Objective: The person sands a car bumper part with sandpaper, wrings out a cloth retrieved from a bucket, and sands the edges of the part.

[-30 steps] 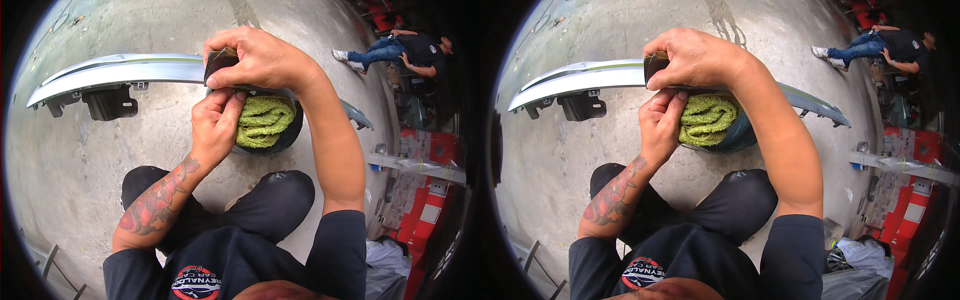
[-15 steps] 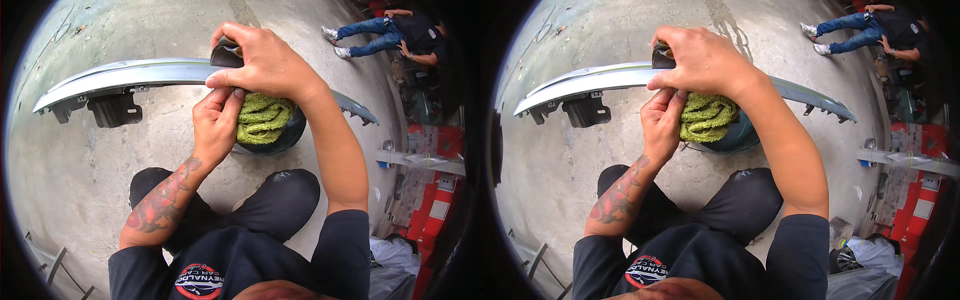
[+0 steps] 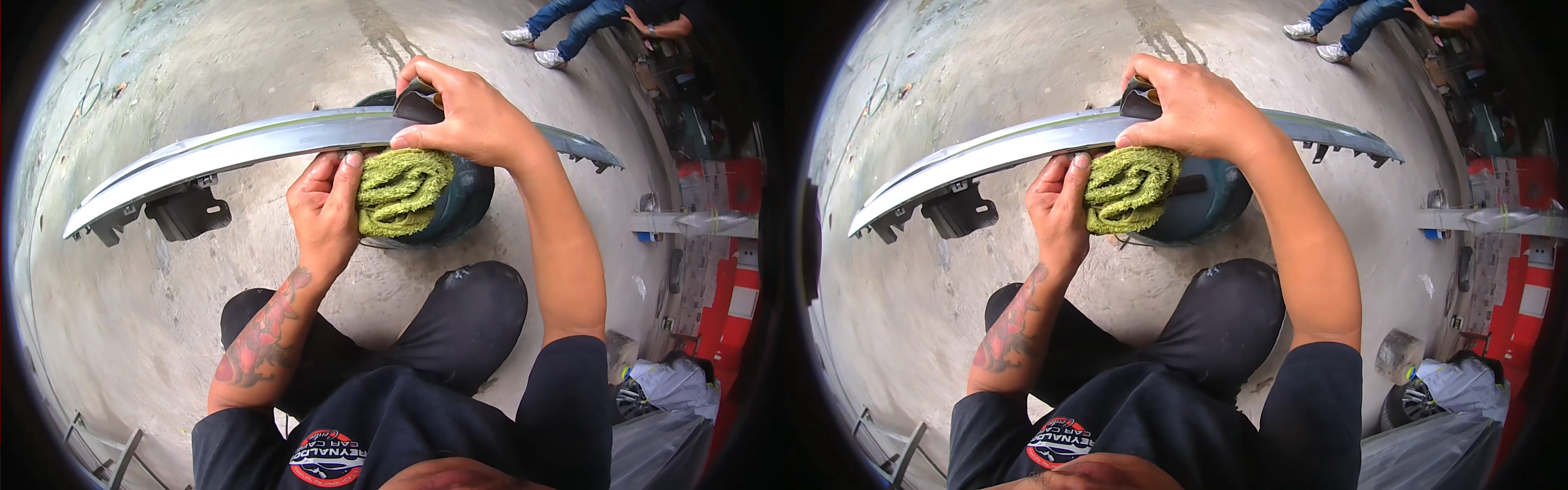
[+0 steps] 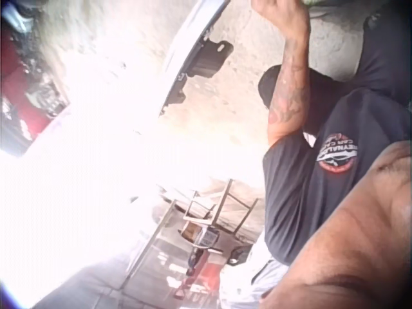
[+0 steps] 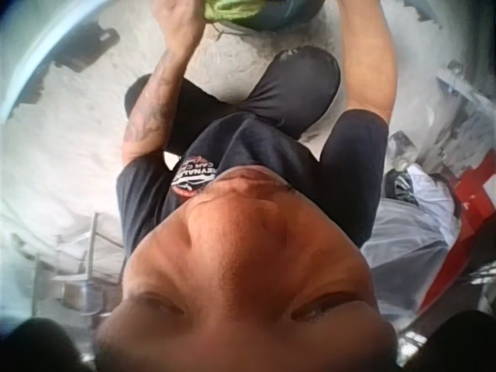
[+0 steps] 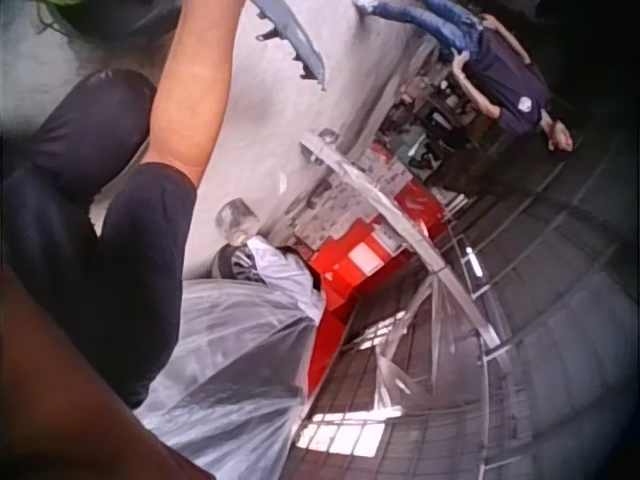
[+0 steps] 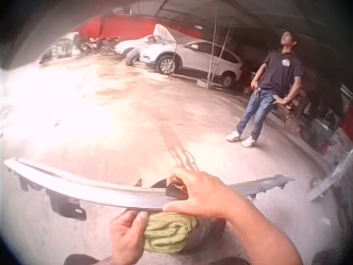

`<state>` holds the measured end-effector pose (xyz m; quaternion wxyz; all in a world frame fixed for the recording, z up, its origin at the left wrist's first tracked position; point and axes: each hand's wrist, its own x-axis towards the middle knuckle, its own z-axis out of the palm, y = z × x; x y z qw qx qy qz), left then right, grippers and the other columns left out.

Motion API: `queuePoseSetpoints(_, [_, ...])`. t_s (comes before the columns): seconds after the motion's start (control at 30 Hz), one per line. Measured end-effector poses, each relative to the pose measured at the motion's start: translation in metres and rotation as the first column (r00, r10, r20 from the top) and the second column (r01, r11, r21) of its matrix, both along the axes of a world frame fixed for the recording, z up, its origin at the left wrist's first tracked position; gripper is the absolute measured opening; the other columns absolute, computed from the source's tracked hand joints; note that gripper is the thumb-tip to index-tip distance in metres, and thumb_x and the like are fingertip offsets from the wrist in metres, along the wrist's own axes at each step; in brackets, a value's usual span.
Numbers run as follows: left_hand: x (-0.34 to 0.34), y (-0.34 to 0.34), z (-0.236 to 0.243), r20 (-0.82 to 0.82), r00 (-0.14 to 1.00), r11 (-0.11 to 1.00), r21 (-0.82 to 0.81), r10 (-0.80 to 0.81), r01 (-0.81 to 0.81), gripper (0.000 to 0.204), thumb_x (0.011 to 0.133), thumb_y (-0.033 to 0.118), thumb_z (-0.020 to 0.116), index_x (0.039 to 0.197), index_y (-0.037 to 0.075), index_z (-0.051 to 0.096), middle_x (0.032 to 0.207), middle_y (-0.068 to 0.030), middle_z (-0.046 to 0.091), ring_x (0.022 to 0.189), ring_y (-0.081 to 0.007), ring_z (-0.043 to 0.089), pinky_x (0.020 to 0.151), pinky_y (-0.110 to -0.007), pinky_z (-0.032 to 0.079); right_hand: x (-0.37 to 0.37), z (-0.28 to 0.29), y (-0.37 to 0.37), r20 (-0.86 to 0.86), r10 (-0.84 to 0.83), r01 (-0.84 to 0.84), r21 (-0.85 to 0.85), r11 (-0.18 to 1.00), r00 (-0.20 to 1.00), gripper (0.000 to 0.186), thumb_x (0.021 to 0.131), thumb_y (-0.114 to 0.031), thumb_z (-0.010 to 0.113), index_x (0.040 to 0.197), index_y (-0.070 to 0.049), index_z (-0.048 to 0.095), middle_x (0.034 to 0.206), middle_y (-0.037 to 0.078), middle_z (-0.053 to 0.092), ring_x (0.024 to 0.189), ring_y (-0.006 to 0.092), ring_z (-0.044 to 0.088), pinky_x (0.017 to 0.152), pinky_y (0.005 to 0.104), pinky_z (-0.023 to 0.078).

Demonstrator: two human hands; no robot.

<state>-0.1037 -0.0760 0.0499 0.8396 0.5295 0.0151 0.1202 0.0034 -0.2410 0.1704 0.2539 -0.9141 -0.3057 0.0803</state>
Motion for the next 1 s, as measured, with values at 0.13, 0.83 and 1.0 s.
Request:
queuePoseSetpoints(0.13, [-0.004, 0.004, 0.004, -0.009, 0.999, 0.999, 0.0, 0.038, -0.038, 0.024, 0.103, 0.014, 0.061, 0.113, -0.007, 0.066, 0.104, -0.0079, 0.07, 0.091, -0.0092, 0.062, 0.082, -0.023, 0.05, -0.021, -0.002, -0.063, -0.008, -0.173, 0.168, 0.295, 0.941, 0.985, 0.038, 0.08, -0.022, 0.082, 0.11, -0.01, 0.064, 0.085, 0.005, 0.065, 0.08, 0.014, 0.062, 0.073, 0.0307, 0.05])
queuePoseSetpoints(0.83, [0.003, 0.003, 0.007, -0.074, 0.997, 0.999, 0.053, 0.016, -0.012, 0.033, 0.105, 0.02, 0.057, 0.121, -0.008, 0.062, 0.112, -0.015, 0.071, 0.095, -0.0169, 0.07, 0.086, -0.03, 0.057, -0.065, -0.066, -0.102, 0.21, -0.514, 0.318, 0.58, 0.75, 0.832, 0.017, 0.089, -0.017, 0.076, 0.097, -0.008, 0.064, 0.085, 0.005, 0.062, 0.069, 0.0193, 0.061, 0.065, 0.0341, 0.049])
queuePoseSetpoints(1.0, [0.004, 0.003, 0.014, -0.127, 0.992, 1.0, 0.018, 0.019, -0.017, 0.032, 0.104, 0.018, 0.061, 0.117, -0.01, 0.066, 0.111, -0.0127, 0.071, 0.098, -0.0131, 0.064, 0.089, -0.026, 0.05, -0.046, -0.047, -0.103, 0.263, -0.495, 0.388, 0.368, 0.845, 0.828, 0.018, 0.086, -0.023, 0.077, 0.095, -0.012, 0.066, 0.086, 0.004, 0.062, 0.072, 0.0258, 0.064, 0.068, 0.0376, 0.05])
